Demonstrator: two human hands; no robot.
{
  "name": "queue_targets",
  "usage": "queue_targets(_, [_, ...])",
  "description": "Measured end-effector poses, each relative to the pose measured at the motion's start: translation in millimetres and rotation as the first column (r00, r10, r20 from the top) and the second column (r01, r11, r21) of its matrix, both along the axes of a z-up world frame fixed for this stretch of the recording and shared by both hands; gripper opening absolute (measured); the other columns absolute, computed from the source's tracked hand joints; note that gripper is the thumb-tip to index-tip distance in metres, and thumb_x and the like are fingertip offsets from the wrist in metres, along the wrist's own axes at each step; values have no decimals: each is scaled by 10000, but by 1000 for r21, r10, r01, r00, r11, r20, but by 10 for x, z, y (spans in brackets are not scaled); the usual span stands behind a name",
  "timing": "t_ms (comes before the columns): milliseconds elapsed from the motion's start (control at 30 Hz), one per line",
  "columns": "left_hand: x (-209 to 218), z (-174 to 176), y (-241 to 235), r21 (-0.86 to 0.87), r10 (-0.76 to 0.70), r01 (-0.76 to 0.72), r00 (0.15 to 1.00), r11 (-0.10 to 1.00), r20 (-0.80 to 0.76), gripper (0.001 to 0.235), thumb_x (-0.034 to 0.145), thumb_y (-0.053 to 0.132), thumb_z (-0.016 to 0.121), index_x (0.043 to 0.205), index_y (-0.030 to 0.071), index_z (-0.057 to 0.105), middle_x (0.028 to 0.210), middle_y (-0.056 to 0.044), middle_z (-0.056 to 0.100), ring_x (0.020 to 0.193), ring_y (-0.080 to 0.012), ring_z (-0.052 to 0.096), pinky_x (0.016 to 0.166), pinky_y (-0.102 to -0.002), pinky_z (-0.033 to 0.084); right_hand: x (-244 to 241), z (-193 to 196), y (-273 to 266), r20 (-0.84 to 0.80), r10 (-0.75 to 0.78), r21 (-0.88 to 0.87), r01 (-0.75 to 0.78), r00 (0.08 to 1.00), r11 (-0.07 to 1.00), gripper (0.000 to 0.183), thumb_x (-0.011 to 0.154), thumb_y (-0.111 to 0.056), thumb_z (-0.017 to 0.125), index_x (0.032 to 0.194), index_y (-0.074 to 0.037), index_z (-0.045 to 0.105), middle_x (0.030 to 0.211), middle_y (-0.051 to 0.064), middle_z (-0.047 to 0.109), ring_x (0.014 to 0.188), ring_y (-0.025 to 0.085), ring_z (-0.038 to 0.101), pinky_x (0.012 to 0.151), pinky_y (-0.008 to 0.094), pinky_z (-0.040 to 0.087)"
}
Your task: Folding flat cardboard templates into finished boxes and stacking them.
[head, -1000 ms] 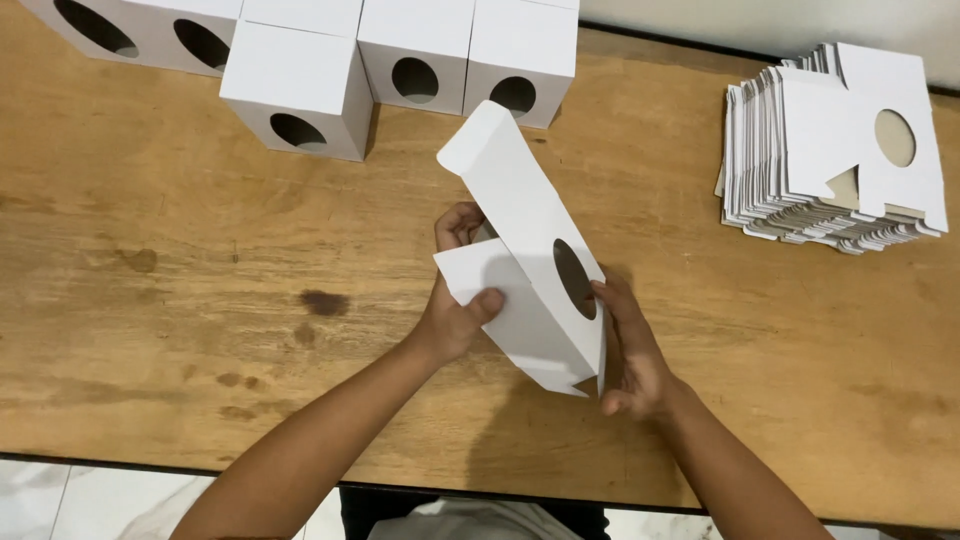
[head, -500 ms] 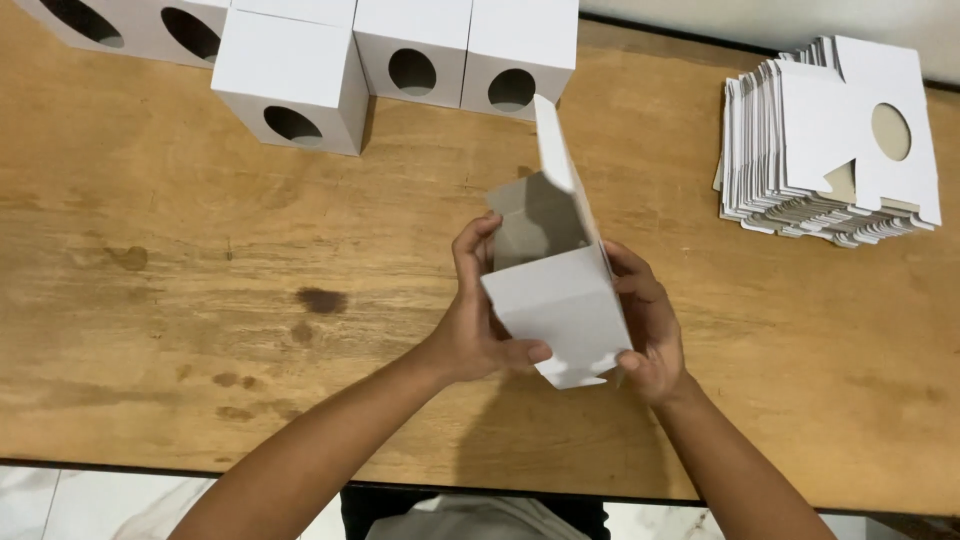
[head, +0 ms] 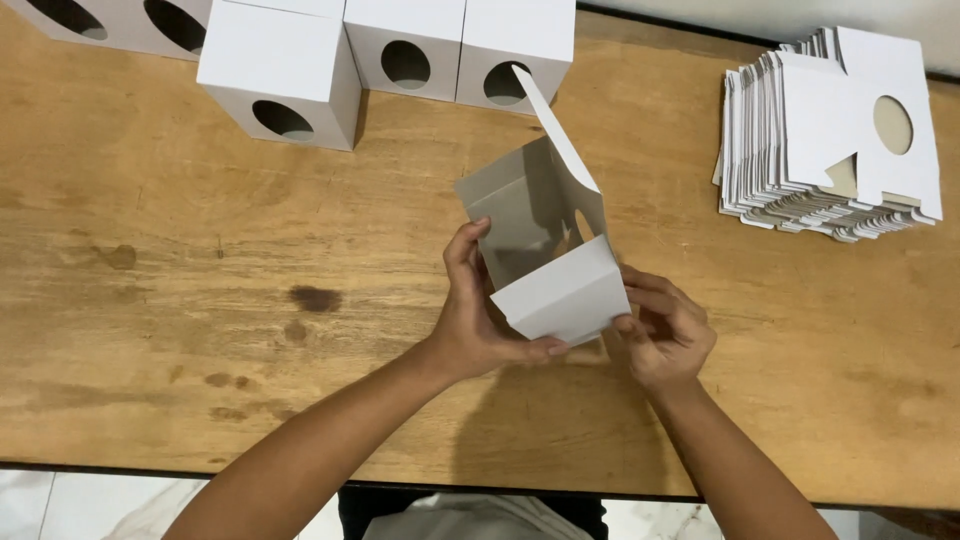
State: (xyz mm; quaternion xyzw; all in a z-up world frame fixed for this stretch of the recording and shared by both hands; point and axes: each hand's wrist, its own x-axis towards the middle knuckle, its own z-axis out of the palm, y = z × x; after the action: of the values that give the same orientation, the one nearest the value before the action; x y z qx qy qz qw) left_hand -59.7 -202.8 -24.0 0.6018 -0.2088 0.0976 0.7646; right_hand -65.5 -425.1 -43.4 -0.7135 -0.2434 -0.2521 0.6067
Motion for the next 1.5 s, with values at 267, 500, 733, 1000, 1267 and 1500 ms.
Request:
queue_targets(267, [55,7,-3,0,93,-93,991,996,96,1212,505,275,947,1346,68,100,1361,-190,232,1283,-318,311,1136,-492,211,-2,64,-9,15,-10,23,9,1000,1000,244,747,-50,758,796,135,605,842,307,627,838,401,662,715,449,544])
queue_targets(500, [76,-112,42,51,161,-174,968,983,195,1155,532,277,948,1336,63,146,1326,-234,236,1253,-343,310,1108,-507,228,-12,169,8,35,-117,-140,121,993,983,184,776,-48,770,717,80,653,583,150,542,469,207,472,453,306,419])
queue_targets(733, [54,-17,13,86,234,-275,916,958,325,1095,540,373,932,1305,86,203,1315,-261,247,1250,-377,289,1069,-534,281,-11,84,-38,74,-157,-138,166,985,976,116,749,62,720,680,82,629,514,152,481,436,192,430,417,323,371])
queue_targets(1000, [65,-102,-20,85,233,-289,884,953,404,1010,609,385,895,1350,208,230,1357,-273,235,1307,-419,299,1022,-583,356,16,-65,-97,53,-62,-130,69,997,989,166,838,96,479,747,85,617,637,179,538,570,265,528,549,399,457])
queue_targets(1267, [50,-100,-40,90,219,-277,888,957,404,1046,613,391,891,1401,265,215,1378,-306,220,1287,-460,354,997,-601,385,24,238,138,199,-120,-128,147,973,981,166,867,42,600,714,107,591,704,243,573,628,372,574,596,455,493])
queue_targets(1500, [53,-125,-44,102,207,-278,874,955,439,1077,606,401,889,1436,306,210,1367,-299,222,1304,-494,334,1005,-609,399,31,187,67,261,-126,-111,160,957,981,124,790,148,535,711,98,617,646,231,567,556,330,547,564,432,473])
